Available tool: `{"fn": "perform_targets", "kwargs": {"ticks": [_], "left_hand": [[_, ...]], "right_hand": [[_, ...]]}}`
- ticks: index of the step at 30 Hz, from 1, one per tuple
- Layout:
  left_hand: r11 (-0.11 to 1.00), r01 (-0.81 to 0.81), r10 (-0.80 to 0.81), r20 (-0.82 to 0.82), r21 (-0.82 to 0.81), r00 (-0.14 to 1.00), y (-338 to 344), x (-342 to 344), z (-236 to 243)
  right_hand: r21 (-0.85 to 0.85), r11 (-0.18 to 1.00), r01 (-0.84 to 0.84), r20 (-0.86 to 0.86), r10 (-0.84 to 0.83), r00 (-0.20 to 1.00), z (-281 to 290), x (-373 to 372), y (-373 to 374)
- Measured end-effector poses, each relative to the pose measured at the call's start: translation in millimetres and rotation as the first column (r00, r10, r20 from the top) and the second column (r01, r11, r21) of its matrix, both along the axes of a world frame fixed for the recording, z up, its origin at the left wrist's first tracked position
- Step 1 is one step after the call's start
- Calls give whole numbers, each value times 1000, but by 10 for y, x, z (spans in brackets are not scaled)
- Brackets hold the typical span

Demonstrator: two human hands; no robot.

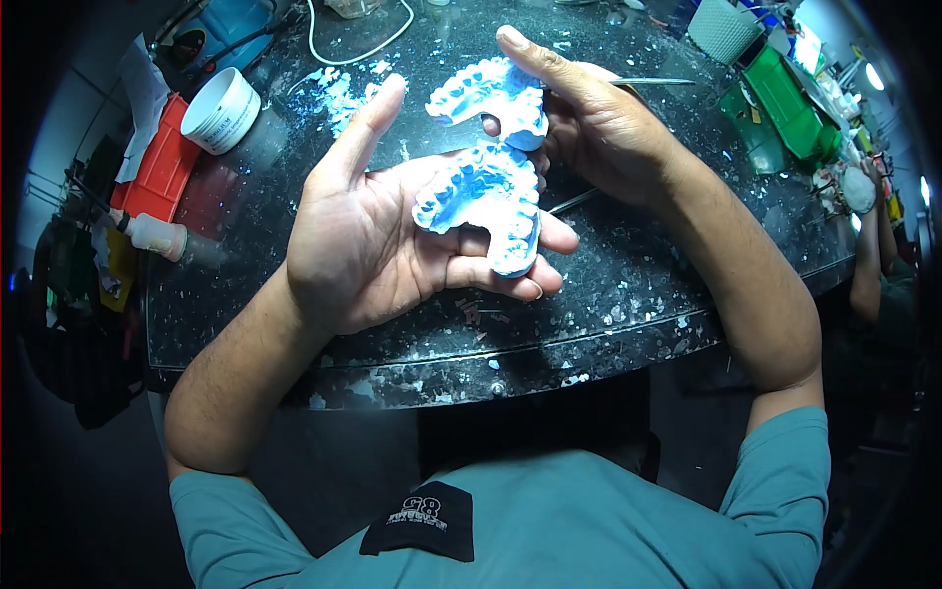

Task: Using a tool to scrape or refine the edges of blue and white dental impression models.

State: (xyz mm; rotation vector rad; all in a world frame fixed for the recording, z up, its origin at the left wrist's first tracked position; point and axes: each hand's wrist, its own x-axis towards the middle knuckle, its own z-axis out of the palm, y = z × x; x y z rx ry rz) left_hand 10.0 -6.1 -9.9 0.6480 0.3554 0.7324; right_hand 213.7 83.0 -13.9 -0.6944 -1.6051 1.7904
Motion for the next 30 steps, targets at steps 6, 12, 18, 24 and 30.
{"fn": "perform_targets", "kwargs": {"ticks": [6,12,18,24,30], "left_hand": [[995,-23,28,-60,97,998,-3,19,-64],[994,-91,95,-76,56,993,-37,45,-68],[996,-86,90,-117,39,989,-42,50,-57],[988,-153,150,-86,-30,985,-53,62,-32],[989,-80,100,-163,125,981,-17,12,-39]], "right_hand": [[18,1000,-9,38,8,999,35,6,-23],[83,996,6,89,-14,996,101,-4,-100],[95,994,-48,82,40,996,43,39,-17],[72,997,-21,68,16,998,-6,34,6],[21,998,-58,29,57,998,83,48,-32]]}}
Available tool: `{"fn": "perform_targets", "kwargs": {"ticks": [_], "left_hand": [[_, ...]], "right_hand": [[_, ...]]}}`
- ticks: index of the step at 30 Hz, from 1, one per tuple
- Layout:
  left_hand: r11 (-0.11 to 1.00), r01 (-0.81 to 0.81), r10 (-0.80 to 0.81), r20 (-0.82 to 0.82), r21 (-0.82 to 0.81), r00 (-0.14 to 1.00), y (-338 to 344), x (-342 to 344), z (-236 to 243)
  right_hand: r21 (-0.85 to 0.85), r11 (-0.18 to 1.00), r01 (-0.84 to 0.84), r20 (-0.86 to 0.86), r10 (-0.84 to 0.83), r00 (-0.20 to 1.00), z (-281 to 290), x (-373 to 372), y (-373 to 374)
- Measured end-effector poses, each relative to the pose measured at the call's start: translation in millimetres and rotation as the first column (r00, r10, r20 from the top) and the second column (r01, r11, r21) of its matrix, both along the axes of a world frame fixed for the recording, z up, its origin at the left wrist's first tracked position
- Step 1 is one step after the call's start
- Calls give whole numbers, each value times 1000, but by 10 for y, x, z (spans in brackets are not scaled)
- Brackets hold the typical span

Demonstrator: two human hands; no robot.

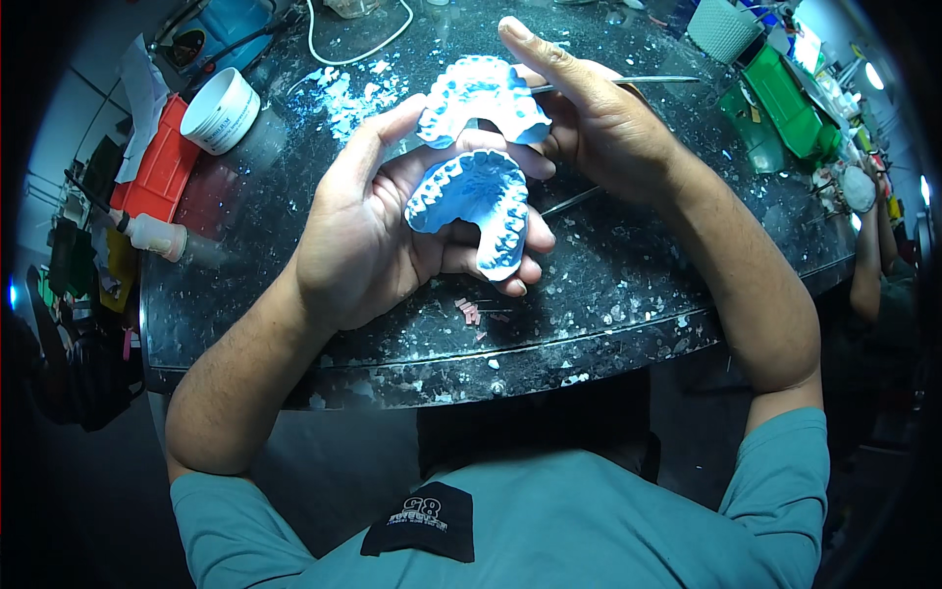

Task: Using a tool to scrape or refine the edges of blue and white dental impression models.

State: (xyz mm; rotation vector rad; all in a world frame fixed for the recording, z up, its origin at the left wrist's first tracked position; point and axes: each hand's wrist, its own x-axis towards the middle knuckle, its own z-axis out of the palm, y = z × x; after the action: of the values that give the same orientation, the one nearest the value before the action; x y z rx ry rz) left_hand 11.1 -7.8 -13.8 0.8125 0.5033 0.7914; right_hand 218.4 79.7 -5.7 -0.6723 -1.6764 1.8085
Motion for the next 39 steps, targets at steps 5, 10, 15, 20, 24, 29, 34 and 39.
{"fn": "perform_targets", "kwargs": {"ticks": [5,10,15,20,24,29,34,39], "left_hand": [[997,-77,78,-67,17,995,-5,-13,26],[996,-92,92,-7,10,996,2,-18,10],[995,-88,89,-19,40,996,9,-36,-3],[998,-62,61,58,16,996,9,-17,5],[999,-43,43,98,-6,994,19,-18,7],[999,-33,36,149,-26,988,15,-30,-3],[996,-27,43,198,-83,979,12,-25,41],[993,-31,63,276,-116,959,3,-27,59]], "right_hand": [[-6,998,69,-4,-69,998,-20,-43,-7],[-8,986,168,-77,-169,983,-66,-48,-12],[76,989,131,-54,-127,990,-23,-23,-29],[71,986,152,-100,-144,984,-38,-64,-54],[95,990,107,-66,-101,993,-64,-52,-7],[80,993,89,-63,-84,994,-96,-67,17],[174,965,196,38,-205,978,-145,-22,112],[342,926,163,238,-252,938,-109,6,130]]}}
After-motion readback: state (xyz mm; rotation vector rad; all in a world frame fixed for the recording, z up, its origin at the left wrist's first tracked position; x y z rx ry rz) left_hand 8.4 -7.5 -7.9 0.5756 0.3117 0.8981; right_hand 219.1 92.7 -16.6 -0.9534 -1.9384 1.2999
